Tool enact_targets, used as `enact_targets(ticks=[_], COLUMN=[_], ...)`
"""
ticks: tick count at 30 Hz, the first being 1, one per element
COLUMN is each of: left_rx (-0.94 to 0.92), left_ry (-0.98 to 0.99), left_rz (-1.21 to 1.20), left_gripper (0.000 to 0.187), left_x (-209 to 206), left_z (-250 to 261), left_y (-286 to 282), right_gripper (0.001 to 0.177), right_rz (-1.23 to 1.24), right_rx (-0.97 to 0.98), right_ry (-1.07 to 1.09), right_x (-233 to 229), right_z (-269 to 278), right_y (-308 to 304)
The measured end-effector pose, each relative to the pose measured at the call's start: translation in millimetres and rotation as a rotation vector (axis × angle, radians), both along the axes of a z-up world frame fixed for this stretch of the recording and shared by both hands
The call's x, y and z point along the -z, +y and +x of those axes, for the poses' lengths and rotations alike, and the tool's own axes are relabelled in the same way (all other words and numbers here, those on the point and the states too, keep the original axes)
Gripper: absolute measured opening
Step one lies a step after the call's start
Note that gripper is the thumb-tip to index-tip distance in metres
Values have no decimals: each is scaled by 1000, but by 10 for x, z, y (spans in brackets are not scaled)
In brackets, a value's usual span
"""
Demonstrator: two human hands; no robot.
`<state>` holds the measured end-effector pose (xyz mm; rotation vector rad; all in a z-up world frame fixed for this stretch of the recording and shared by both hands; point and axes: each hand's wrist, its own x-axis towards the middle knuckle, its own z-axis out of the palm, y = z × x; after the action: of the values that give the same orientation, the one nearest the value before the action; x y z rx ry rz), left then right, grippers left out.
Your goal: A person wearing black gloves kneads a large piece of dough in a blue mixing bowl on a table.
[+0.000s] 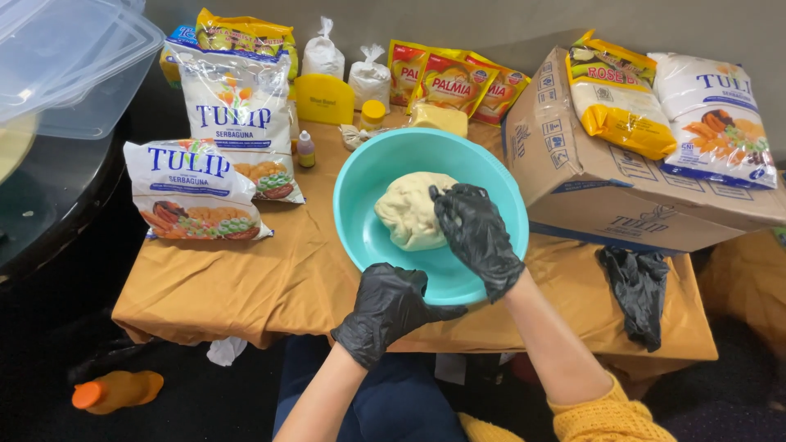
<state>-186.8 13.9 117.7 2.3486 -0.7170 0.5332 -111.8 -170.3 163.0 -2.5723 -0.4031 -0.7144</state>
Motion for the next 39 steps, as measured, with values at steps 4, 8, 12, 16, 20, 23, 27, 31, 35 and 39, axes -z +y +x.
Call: enact_targets(ticks=[4, 8, 12, 16, 20, 23, 27, 31, 35, 39], left_rx=[9, 15, 4, 4, 2, 12, 10, 19, 23, 33], left_ry=[33, 50, 51, 61, 81, 89, 88, 94, 93, 32], left_rz=[-9, -14, -13, -3, 4, 17, 30, 33, 24, -14], left_gripper=[73, 73, 72, 72, 72, 72, 72, 72, 72, 75], left_x=[-5, -4, 5, 23, 26, 6, 10, 13, 16, -204], left_z=[30, 27, 13, 13, 4, 21, 69, 82, 91, -1], left_y=[-31, -38, -24, -29, -17, -37, -46, -37, -35, 1], right_gripper=[38, 16, 20, 111, 100, 65, 64, 74, 87, 72], right_rz=[-411, -167, -92, -507, -788, -507, -432, -617, -662, -531], right_rx=[-117, -115, -90, -13, -84, -186, -38, -117, -353, -402], right_ry=[86, 408, 158, 564, 630, 691, 873, 650, 558, 712], right_x=[29, -84, -544, -414, -185, -161, -142, 86, -356, -587], right_z=[-357, -487, -264, -49, 383, 834, 1108, 977, 281, -173], right_y=[-186, -323, -54, 500, 630, 507, 708, 763, 707, 481])
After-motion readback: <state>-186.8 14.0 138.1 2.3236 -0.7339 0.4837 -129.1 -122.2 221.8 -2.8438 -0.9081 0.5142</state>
